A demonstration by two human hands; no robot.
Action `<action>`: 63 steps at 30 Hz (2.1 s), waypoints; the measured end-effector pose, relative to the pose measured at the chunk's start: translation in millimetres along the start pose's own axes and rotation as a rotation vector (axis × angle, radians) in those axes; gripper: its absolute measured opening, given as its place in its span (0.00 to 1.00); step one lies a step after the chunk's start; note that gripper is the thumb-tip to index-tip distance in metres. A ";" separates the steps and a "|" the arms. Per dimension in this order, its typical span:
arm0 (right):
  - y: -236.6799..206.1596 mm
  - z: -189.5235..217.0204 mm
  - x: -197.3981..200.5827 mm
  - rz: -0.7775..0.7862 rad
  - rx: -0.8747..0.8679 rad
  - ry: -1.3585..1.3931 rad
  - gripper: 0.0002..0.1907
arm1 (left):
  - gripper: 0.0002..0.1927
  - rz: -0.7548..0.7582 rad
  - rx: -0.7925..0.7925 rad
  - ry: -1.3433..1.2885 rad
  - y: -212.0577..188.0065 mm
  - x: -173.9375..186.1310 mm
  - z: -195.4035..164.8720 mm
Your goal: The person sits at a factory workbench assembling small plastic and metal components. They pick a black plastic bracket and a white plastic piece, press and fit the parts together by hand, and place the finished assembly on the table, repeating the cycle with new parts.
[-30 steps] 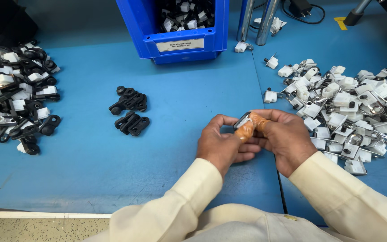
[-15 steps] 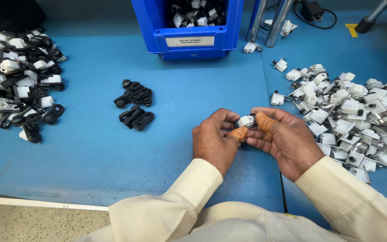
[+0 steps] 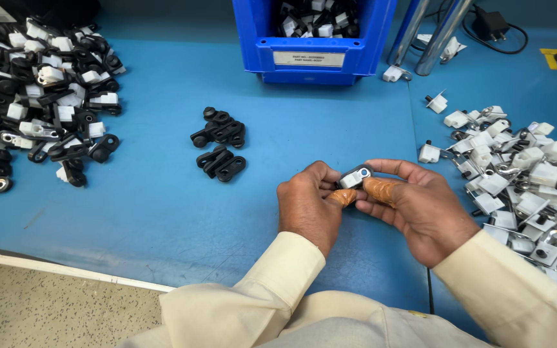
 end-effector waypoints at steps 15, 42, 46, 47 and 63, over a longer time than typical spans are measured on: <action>6.2 84.4 -41.7 0.233 0.200 -0.298 0.14 | 0.11 -0.237 -0.144 0.015 18.2 103.4 52.4; 53.4 49.4 72.1 -0.703 0.722 -1.413 0.21 | 0.15 -0.223 -0.111 0.318 150.8 173.9 63.1; 34.4 41.4 64.4 -0.728 0.529 -1.200 0.19 | 0.16 -0.128 -0.275 -0.027 126.6 149.1 59.2; 26.8 40.0 58.9 -0.687 0.622 -1.135 0.20 | 0.16 -0.094 -0.279 -0.048 115.7 136.5 57.9; 8.0 5.1 19.5 -0.532 0.865 -1.127 0.28 | 0.14 0.224 -0.050 0.030 29.0 27.9 9.3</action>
Point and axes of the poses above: each hand's wrist, its own y-axis towards the middle knuckle, its own x-axis out of the back of the hand, z = x × y, the point moved 2 cm from there along y, towards the middle knuckle, and after that the axes turned 11 degrees about -x, right-handed, at the moved point
